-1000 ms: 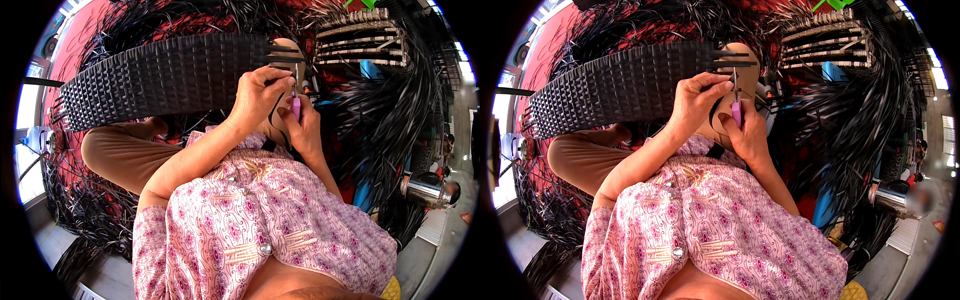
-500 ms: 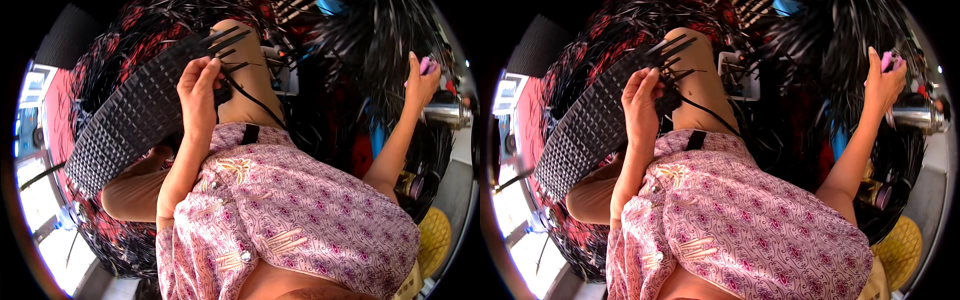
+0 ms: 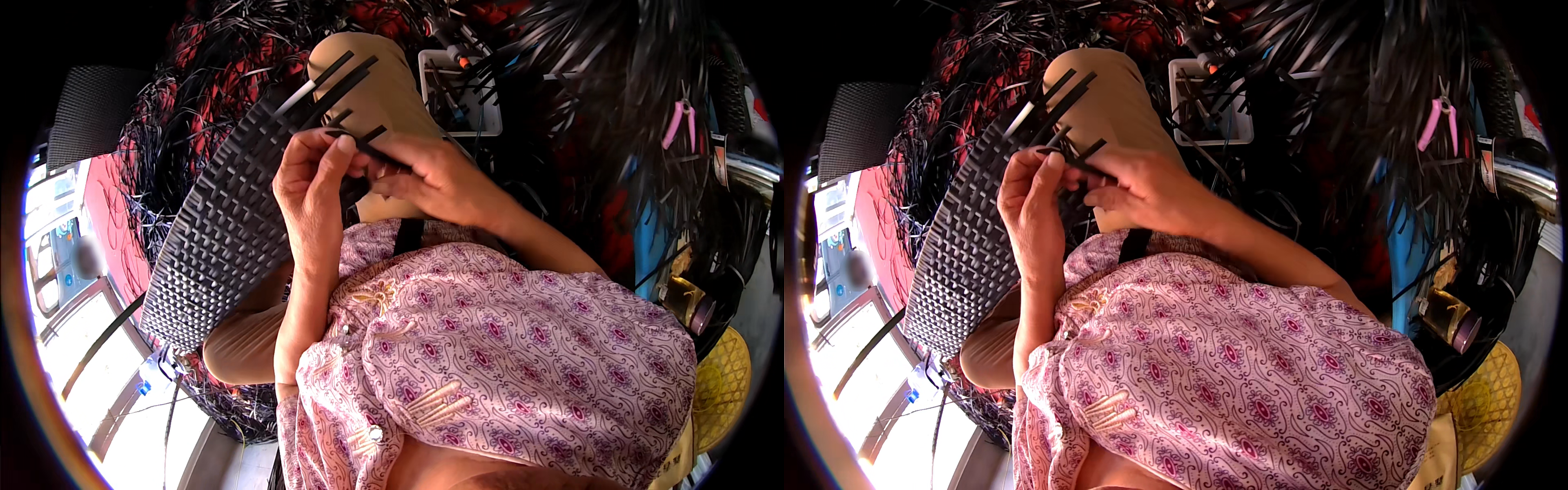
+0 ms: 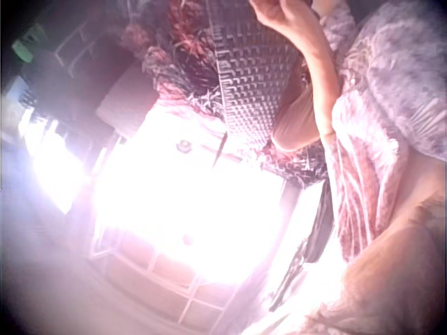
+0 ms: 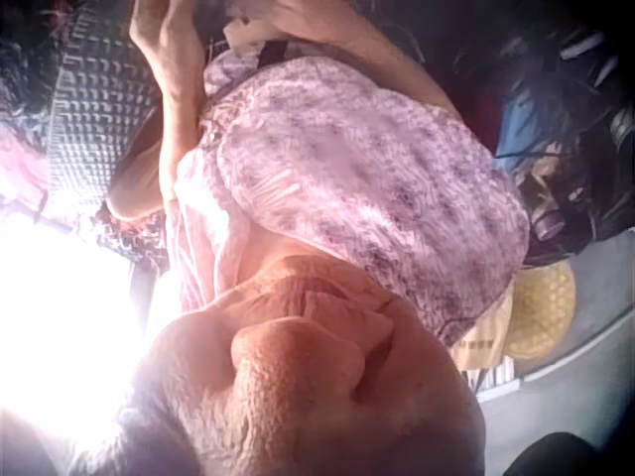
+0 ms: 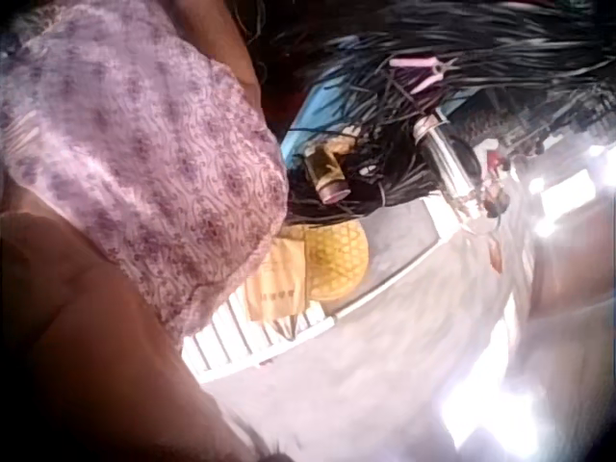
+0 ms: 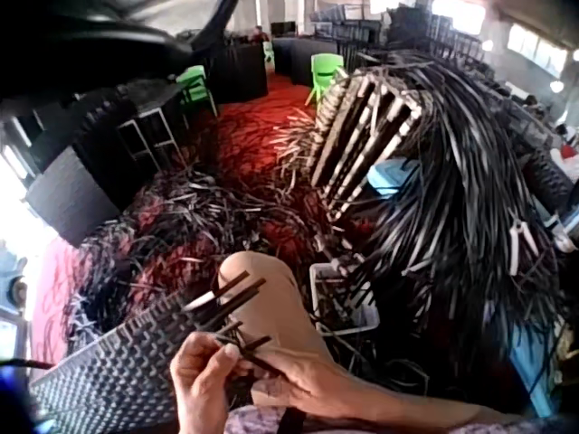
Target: The person sits cross-legged on the floor and weaves a black plastic mat by hand, interlacing strips into a grid pattern. They use a pair of pink-handled scissors to trim excess material from the mat's edge.
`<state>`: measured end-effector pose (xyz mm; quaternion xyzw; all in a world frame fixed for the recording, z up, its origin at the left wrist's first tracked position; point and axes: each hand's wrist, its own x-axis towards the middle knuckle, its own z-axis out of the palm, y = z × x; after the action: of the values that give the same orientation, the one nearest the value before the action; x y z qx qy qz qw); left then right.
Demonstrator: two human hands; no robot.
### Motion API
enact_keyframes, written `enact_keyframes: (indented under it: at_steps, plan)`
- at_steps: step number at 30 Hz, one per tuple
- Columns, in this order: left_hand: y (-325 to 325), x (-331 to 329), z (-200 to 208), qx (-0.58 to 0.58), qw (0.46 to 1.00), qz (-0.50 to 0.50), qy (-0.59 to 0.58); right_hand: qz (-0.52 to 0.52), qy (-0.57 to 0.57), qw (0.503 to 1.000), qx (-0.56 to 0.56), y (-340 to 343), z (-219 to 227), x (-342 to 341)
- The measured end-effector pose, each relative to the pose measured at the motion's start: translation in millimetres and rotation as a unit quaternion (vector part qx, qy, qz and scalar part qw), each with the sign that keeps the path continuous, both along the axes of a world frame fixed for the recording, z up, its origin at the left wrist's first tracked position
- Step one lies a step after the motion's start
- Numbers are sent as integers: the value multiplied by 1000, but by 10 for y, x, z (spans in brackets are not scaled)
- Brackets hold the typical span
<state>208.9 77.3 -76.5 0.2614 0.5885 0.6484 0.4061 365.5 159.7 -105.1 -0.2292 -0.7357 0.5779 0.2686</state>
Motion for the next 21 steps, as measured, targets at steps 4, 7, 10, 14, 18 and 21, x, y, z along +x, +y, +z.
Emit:
enact_keyframes:
  at_steps: [4, 7, 10, 14, 18, 21]
  plan:
    - [124, -53, -59, 25, 994, 21, 109, 4, -53, 961, -270, 318, -161, -39]
    - [183, -247, -228, 40, 957, 123, 258, -171, -105, 959, -203, 875, -870, -43]
    - [244, -379, -305, 4, 934, 144, 327, -225, -276, 934, -15, 1371, -2526, 237]
    - [226, -437, -442, 42, 868, 106, 484, -204, -460, 850, 156, 1510, -3855, 507]
    - [118, -565, -450, 69, 844, 53, 530, -260, -536, 791, 142, 1577, -5104, 763]
    - [271, -551, -512, 128, 828, 43, 545, -256, -584, 759, 135, 1727, -5251, 807]
